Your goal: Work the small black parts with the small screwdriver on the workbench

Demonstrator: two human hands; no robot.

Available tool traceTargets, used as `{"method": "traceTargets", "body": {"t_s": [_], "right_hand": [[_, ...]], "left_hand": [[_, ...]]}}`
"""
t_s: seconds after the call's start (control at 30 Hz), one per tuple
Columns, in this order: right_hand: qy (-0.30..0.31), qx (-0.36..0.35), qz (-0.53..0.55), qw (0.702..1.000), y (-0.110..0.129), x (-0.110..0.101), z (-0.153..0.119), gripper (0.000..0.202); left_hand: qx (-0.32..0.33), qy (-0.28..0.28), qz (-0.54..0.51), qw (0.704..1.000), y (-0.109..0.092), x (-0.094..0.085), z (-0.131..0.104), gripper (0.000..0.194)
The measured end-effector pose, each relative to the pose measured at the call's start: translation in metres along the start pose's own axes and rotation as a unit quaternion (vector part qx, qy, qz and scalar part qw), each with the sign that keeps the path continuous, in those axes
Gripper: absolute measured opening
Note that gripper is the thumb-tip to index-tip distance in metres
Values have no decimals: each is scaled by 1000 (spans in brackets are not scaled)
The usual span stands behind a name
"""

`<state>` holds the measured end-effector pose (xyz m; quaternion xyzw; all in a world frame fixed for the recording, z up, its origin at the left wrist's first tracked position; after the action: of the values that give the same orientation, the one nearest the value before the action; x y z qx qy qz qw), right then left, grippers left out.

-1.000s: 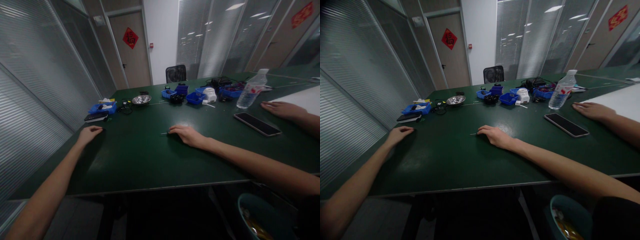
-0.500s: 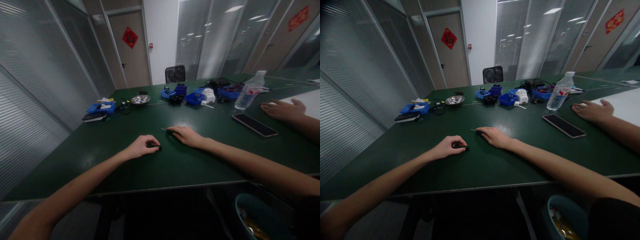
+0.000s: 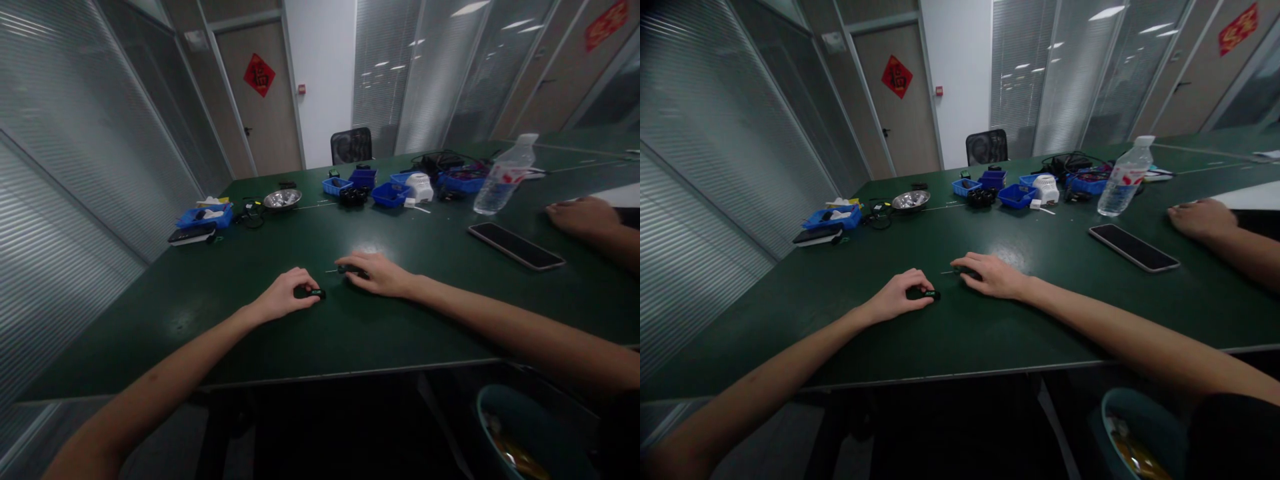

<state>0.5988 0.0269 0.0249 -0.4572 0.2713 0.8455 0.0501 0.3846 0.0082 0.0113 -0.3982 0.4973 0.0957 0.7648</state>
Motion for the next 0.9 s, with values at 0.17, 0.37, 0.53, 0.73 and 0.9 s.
{"method": "traceTargets", "body": {"t_s": [0.17,0.37,0.53,0.73,0.9], "right_hand": [[33,-34,1,999,12,6,-2,35],[57,-61,-26,996,19,10,-4,35],[73,-69,-59,993,21,13,-3,36],[84,-74,-75,991,23,16,-3,38],[86,-83,-87,989,24,17,-3,38]], "left_hand": [[3,-4,4,1000,-3,-1,0,22],[10,-4,12,1000,-4,-1,1,21],[12,-7,18,1000,-6,-1,1,20],[16,-2,16,1000,-7,0,1,20],[11,1,14,1000,-7,0,1,20]]}}
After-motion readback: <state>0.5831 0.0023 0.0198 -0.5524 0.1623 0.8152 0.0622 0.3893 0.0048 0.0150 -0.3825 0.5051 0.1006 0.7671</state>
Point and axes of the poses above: each hand's wrist, its own z-axis towards the middle knuckle, its own x-axis out of the palm, y = z × x, the point moved 8 cm from there along z, towards the middle knuckle, and after that the axes turned 6 degrees about z, right-handed, at the moved point
